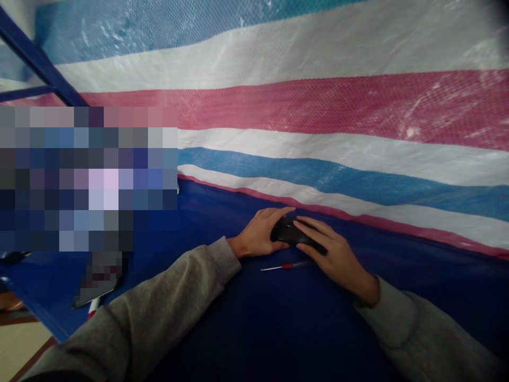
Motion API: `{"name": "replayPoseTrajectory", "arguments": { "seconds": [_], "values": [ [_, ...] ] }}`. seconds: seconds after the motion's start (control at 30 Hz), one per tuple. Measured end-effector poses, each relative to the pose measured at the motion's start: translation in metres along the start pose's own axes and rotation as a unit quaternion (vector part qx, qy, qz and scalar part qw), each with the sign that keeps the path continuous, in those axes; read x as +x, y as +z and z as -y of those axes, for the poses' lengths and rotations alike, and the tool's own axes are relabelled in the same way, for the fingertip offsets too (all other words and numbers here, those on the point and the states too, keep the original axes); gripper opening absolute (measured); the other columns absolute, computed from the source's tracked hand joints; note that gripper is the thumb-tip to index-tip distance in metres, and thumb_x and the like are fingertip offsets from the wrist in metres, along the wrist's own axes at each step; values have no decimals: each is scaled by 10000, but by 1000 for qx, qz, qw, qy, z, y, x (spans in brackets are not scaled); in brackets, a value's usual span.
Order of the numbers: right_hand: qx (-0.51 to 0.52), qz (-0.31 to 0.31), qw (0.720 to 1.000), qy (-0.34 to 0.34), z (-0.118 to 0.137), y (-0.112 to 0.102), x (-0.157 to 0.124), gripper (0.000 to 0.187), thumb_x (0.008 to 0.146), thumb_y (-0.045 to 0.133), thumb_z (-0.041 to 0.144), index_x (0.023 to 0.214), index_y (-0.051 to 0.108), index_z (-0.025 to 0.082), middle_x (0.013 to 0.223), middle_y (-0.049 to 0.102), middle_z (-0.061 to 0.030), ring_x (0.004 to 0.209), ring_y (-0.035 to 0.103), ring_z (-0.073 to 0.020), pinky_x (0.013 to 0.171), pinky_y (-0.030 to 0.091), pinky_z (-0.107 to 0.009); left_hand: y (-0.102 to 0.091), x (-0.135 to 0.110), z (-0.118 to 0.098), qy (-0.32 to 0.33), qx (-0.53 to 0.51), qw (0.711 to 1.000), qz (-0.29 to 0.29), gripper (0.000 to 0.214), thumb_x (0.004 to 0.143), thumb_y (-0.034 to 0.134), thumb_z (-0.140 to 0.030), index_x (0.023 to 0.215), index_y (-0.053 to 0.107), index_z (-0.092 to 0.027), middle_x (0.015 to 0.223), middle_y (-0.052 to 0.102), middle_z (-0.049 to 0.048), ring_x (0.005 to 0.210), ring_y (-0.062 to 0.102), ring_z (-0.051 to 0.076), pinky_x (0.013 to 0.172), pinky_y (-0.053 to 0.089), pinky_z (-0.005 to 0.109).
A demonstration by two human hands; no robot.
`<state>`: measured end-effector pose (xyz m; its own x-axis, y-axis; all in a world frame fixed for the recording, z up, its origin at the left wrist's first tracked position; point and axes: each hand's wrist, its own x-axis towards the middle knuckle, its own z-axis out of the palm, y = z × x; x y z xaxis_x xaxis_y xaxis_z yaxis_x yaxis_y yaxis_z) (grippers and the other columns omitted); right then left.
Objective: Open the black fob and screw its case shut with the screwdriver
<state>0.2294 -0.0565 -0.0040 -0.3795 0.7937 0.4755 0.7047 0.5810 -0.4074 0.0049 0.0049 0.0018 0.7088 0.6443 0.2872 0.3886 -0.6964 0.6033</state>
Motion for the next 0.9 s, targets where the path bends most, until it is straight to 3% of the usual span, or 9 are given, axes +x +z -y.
{"name": "replayPoseTrajectory", "arguments": {
  "seconds": [0.9],
  "values": [
    [2,10,1000,10,0,0,1,431,911,567,364,1328,570,253,1325,595,-94,1193,569,-254,995,488,-467,1,0,1,-9,-3,1000,-2,858,717,774,-389,1441,328,-271,1418,464,105,1279,456,300,1091,343,499]
  ]
}}
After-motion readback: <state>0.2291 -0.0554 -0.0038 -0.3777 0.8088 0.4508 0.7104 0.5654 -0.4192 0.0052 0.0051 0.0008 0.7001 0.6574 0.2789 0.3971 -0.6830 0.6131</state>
